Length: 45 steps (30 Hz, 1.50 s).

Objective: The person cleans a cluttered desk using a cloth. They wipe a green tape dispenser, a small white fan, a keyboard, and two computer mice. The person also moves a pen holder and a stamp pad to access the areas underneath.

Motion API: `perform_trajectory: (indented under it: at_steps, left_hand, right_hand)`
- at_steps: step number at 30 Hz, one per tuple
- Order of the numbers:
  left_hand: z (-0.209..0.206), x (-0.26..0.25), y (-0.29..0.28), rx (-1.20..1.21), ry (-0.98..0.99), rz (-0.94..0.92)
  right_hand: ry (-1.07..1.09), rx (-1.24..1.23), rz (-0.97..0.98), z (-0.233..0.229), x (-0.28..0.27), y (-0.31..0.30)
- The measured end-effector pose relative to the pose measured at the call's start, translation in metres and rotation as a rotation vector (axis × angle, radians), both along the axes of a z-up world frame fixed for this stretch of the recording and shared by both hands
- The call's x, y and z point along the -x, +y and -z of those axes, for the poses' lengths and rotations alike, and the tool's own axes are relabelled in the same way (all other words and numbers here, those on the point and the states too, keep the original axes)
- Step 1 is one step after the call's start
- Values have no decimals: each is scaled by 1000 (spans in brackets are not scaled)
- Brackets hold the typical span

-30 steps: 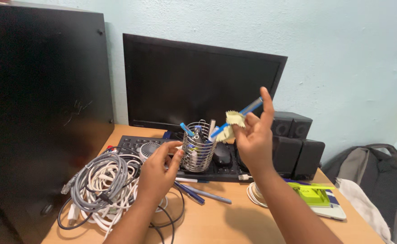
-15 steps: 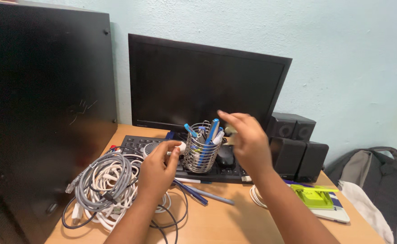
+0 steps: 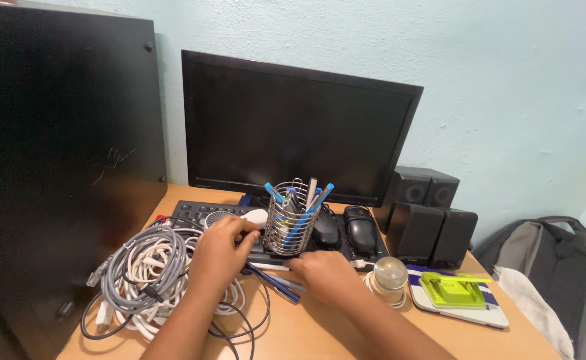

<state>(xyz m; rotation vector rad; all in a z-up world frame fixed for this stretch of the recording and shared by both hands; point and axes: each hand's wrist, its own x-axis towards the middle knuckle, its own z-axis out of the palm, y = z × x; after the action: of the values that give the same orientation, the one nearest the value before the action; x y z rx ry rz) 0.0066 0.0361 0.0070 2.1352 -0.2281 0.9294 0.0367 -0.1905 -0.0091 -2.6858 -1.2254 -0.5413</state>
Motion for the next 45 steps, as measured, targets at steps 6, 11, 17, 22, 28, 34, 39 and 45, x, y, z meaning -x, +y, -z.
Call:
perform_trajectory:
  at_steps: [6,11,17,22,28,34,39,45]
  left_hand:
    - [-3,0,-6,105,325,143]
    - [-1,-11,-4,648,498,644]
    - [-22,13,4,1113,578,1126]
    - [-21,12,4,1093,655,1026]
    - [19,-21,-5,332,578,680]
    - [29,-26,-9,238,616,586]
    - [38,-26,-28,325,589,739]
    - [51,-24,-45,472,579,1036]
  right_hand:
    - [174,106,241,2,-5,0]
    - [314,-27,113,-37,3,-23]
    - [565,-225,141,-80,20,-41]
    - [698,-369,311,-99,31,-43]
    - [313,-371,-16,-85,14,-52]
    - [457,-1335,-19,-52,-5,-50]
    - [678,-1878,-273,-40,-5,-17]
    - [1025,-1842,-150,-37,47,33]
